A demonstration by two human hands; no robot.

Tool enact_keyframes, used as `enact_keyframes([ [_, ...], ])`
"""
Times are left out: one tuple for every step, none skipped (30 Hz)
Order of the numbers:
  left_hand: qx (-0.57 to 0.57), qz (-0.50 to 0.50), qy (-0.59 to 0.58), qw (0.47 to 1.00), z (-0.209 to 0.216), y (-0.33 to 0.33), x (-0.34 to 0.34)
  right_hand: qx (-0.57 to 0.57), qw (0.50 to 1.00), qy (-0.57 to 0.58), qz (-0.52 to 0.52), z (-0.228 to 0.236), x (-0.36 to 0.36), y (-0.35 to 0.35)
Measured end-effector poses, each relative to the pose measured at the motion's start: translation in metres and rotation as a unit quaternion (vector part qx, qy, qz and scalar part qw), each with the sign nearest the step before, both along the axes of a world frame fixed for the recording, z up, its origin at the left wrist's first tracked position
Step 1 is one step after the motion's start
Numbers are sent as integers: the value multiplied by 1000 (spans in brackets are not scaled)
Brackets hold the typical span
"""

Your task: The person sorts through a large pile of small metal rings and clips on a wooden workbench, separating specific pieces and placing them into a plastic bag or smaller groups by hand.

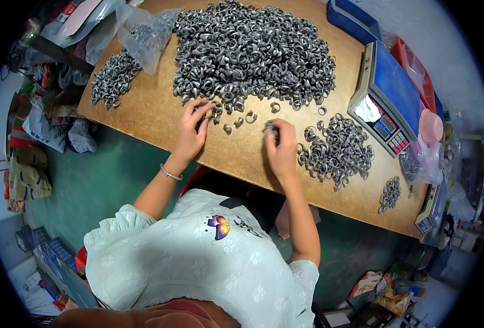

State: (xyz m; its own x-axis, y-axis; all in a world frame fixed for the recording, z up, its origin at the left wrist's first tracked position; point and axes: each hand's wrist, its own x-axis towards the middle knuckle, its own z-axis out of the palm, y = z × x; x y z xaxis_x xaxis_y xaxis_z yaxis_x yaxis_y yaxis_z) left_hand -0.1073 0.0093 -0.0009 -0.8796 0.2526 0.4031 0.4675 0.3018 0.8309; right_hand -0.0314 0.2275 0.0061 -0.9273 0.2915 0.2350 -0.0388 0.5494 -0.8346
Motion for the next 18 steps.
enact_keyframes([
  [0,9,-4,1000,4,-1,-1,-91,992,-72,-59,1,0,6],
  [-1,17,-7,1000,7,-2,-2,-40,992,-73,-91,-2,-3,14],
  [-1,26,-10,1000,9,-3,-4,12,990,-74,-123,-4,-6,21],
  [3,35,-15,999,6,-5,-5,86,987,-59,-124,-5,-6,27],
  [8,44,-12,999,3,-5,-7,146,983,-20,-111,0,-8,24],
  [13,54,-9,998,1,-6,-8,206,974,20,-96,6,-10,20],
  [17,63,-6,998,0,-6,-9,264,959,59,-81,10,-14,14],
  [31,54,-26,998,2,-4,-8,233,967,75,-63,10,-18,3],
  [43,47,-46,997,6,-3,-8,212,975,69,-6,6,-23,-2],
  [55,40,-65,996,7,-2,-7,241,969,54,10,3,-25,-12],
  [55,32,-73,995,7,-3,-6,269,962,41,29,4,-28,-22],
  [55,24,-82,995,7,-4,-5,300,952,7,63,2,-26,-26],
  [56,15,-90,994,7,-4,-3,330,939,-26,96,0,-20,-30],
  [11,14,-65,998,8,-7,-1,332,937,-30,108,8,-15,-35],
  [18,14,-63,998,10,-9,2,327,937,-23,123,8,-10,-35],
  [24,14,-62,998,13,-10,4,321,937,-16,137,7,-5,-31],
  [33,13,-61,998,14,-12,6,317,936,-11,152,7,1,-27],
  [25,11,-65,997,12,-14,6,311,937,9,160,9,7,-22],
])
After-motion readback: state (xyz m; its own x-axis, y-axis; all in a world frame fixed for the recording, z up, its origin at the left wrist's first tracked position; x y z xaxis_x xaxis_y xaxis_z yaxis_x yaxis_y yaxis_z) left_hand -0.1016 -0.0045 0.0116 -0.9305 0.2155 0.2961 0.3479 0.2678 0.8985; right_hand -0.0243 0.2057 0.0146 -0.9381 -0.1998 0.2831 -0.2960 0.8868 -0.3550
